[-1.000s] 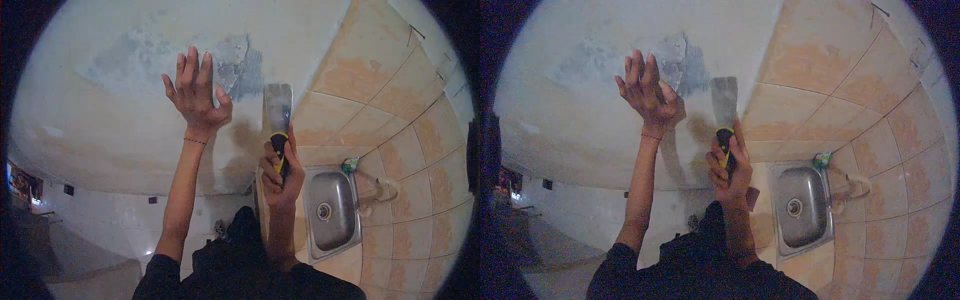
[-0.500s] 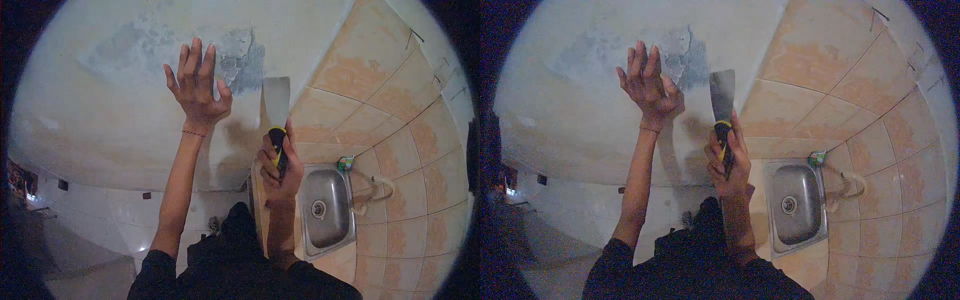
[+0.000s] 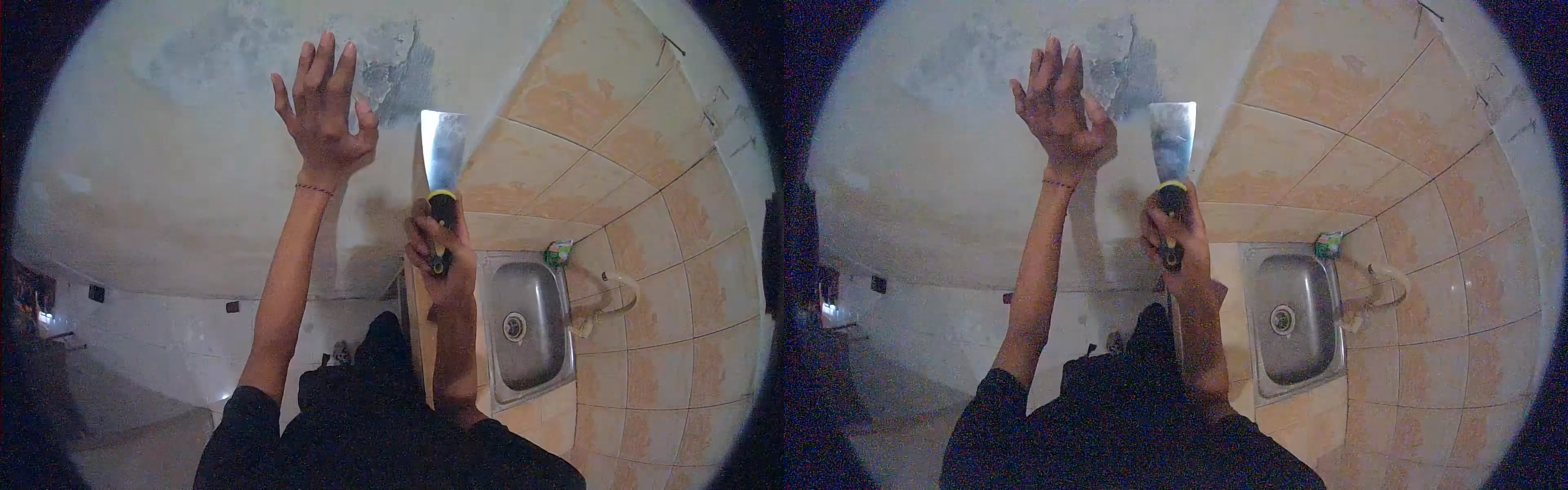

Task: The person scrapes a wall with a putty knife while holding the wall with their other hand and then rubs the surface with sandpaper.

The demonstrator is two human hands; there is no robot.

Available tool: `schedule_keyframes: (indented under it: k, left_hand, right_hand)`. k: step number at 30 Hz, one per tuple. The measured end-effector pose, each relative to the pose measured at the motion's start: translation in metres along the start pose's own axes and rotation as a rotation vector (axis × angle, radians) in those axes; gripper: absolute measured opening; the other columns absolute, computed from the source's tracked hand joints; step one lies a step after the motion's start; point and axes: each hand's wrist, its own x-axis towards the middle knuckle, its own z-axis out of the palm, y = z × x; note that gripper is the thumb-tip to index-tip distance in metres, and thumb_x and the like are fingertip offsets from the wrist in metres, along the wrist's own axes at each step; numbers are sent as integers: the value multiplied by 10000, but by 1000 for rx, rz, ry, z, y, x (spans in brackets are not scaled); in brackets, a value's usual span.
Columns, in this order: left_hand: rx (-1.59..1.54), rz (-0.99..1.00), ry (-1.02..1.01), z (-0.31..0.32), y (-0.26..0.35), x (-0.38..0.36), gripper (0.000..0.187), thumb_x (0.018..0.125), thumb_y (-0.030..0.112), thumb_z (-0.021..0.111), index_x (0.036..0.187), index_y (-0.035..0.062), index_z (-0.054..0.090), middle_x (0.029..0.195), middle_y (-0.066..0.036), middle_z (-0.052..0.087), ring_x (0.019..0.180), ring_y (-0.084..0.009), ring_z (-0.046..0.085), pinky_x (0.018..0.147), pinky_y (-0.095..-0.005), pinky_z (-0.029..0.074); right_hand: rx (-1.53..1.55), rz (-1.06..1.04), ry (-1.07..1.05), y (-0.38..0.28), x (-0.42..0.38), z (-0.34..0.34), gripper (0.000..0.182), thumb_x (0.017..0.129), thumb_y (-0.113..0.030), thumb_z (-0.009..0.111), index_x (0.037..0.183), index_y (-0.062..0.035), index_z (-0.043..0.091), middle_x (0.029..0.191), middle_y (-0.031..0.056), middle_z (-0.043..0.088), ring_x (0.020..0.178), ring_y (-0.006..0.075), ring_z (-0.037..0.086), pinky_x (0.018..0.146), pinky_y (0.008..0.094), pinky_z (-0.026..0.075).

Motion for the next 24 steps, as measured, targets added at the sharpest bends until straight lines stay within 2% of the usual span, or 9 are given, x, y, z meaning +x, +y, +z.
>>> schedule_keyframes:
  k: [2, 5, 9, 11, 14, 17, 20, 24]
  left_hand:
    - [2, 2, -1, 1, -1, -1, 643, 798, 249, 518, 1433, 153, 505, 1512, -61, 452, 1435, -236, 359, 1224, -482, 15]
    - [-9, 10, 15, 2, 0, 0, 648, 797, 255, 518, 1438, 160, 503, 1513, -59, 449, 1433, -240, 362, 1223, -487, 16]
    - [-10, 15, 36, 6, -4, -3, 657, 794, 263, 514, 1444, 165, 498, 1517, -58, 446, 1434, -246, 360, 1222, -491, 13]
    - [-10, 25, 50, 9, -6, -5, 657, 799, 270, 509, 1447, 165, 495, 1515, -59, 449, 1434, -248, 360, 1221, -491, 11]
    - [17, 21, 52, 10, -5, -5, 637, 813, 288, 499, 1437, 159, 508, 1513, -67, 454, 1432, -249, 367, 1220, -491, 7]
    - [9, 58, 104, 11, -1, -1, 529, 919, 329, 440, 1401, 132, 532, 1489, -95, 478, 1414, -274, 391, 1212, -483, 31]
    - [15, 90, 123, 14, -2, -2, 530, 916, 323, 445, 1405, 135, 527, 1489, -102, 475, 1416, -279, 386, 1211, -481, 24]
    - [66, 141, 99, 10, -11, 0, 567, 991, 426, 397, 1415, 68, 518, 1498, -168, 449, 1430, -343, 358, 1199, -523, 111]
  right_hand:
    - [296, 102, -71, -1, 2, 7, 483, 996, -189, 584, 1428, -100, 388, 814, 31, 502, 552, 89, 469, 388, 179, 402]
    - [651, 204, -326, 8, 11, -6, 226, 1052, -204, 450, 1268, -139, 456, 807, 38, 358, 541, 95, 382, 345, 166, 372]
    - [756, 274, -357, 4, 18, 13, 357, 1081, -241, 352, 1437, -235, 376, 827, 63, 370, 516, 90, 377, 333, 169, 367]
    - [802, 237, -359, 5, 16, 24, 435, 1086, -244, 326, 1519, -277, 300, 835, 72, 371, 500, 89, 370, 329, 168, 358]
    - [825, 146, -402, 11, 23, 22, 504, 1086, -223, 313, 1565, -332, 199, 833, 76, 367, 492, 90, 360, 323, 171, 361]
    - [871, 136, -441, 10, 22, 29, 501, 1085, -208, 315, 1566, -296, 206, 847, 77, 365, 491, 88, 358, 306, 176, 358]
    - [901, 198, -339, 2, 13, 33, 486, 1085, -212, 321, 1561, -230, 222, 833, 73, 364, 485, 78, 349, 285, 171, 347]
    - [815, 154, -304, -3, 14, 42, 424, 1084, -206, 328, 1501, -134, 301, 819, 68, 362, 494, 68, 358, 268, 162, 318]
